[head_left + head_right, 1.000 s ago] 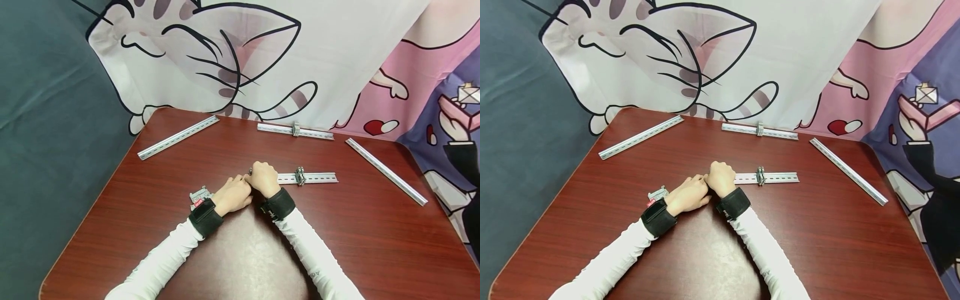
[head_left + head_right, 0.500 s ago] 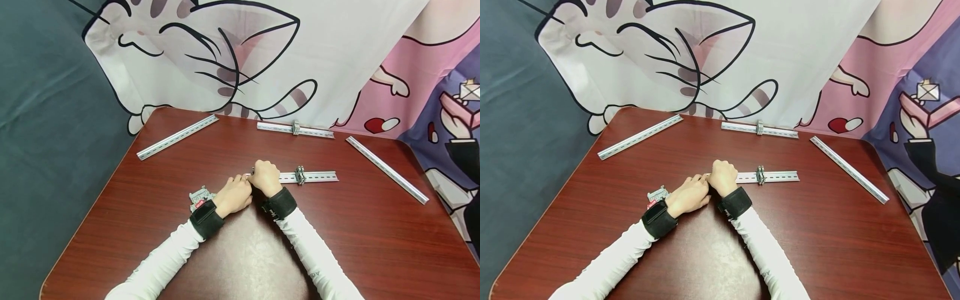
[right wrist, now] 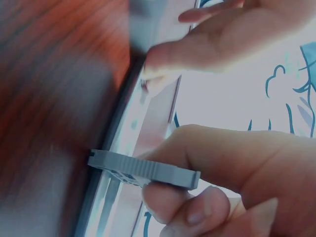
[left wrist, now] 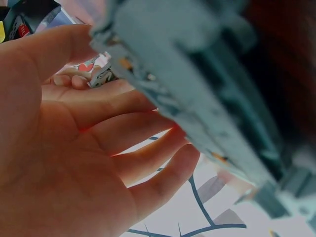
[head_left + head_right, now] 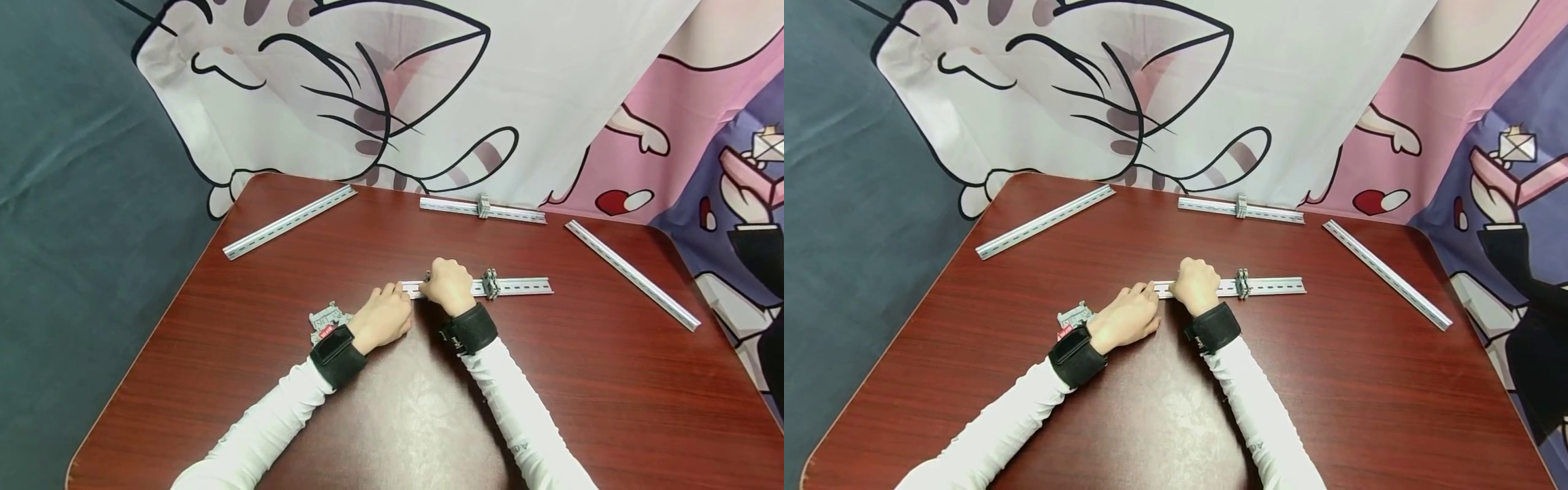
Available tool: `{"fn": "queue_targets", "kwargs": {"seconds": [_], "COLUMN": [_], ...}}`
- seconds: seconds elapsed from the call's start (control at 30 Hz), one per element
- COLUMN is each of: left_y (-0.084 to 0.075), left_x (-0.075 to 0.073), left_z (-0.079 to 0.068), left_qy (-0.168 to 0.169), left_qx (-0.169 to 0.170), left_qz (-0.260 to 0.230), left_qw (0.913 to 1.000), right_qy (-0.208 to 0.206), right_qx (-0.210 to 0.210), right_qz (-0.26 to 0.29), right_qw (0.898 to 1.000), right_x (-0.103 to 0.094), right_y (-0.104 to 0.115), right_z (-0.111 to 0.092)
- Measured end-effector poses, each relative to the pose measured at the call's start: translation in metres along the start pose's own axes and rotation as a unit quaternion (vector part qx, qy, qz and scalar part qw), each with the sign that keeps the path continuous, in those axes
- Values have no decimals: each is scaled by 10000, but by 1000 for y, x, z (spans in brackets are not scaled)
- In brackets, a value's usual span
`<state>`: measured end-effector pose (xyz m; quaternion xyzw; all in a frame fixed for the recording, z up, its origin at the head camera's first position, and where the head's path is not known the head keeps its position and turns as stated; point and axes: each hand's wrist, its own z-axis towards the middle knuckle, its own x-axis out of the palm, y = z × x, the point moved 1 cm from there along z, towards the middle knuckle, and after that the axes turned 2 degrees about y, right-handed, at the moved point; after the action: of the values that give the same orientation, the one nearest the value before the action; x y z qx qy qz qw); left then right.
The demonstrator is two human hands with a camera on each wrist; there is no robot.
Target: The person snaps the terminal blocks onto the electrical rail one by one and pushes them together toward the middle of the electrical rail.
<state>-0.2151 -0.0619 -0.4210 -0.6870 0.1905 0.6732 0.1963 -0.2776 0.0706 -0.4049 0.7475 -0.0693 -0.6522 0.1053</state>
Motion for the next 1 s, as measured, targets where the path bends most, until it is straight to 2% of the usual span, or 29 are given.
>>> {"fn": "queue_targets", "kwargs": {"seconds": [0.27,0.47,1.0], "left_y": [-2,-3,-6], "left_x": [2,2,4], "left_z": [-2,-2,-2], "left_qy": [-276,-255,-548], "left_qx": [11,-57,-109], "left_qz": [114,94,192], "left_qw": [9996,9996,9983], "right_qy": [120,160,143], "right_qx": [114,269,783], "right_qz": [-23,-14,11], "right_qw": [9999,9995,9968], "right_x": [-5,-11,-21], "right_y": [-11,-18,-41], "right_z": [1,2,7]}}
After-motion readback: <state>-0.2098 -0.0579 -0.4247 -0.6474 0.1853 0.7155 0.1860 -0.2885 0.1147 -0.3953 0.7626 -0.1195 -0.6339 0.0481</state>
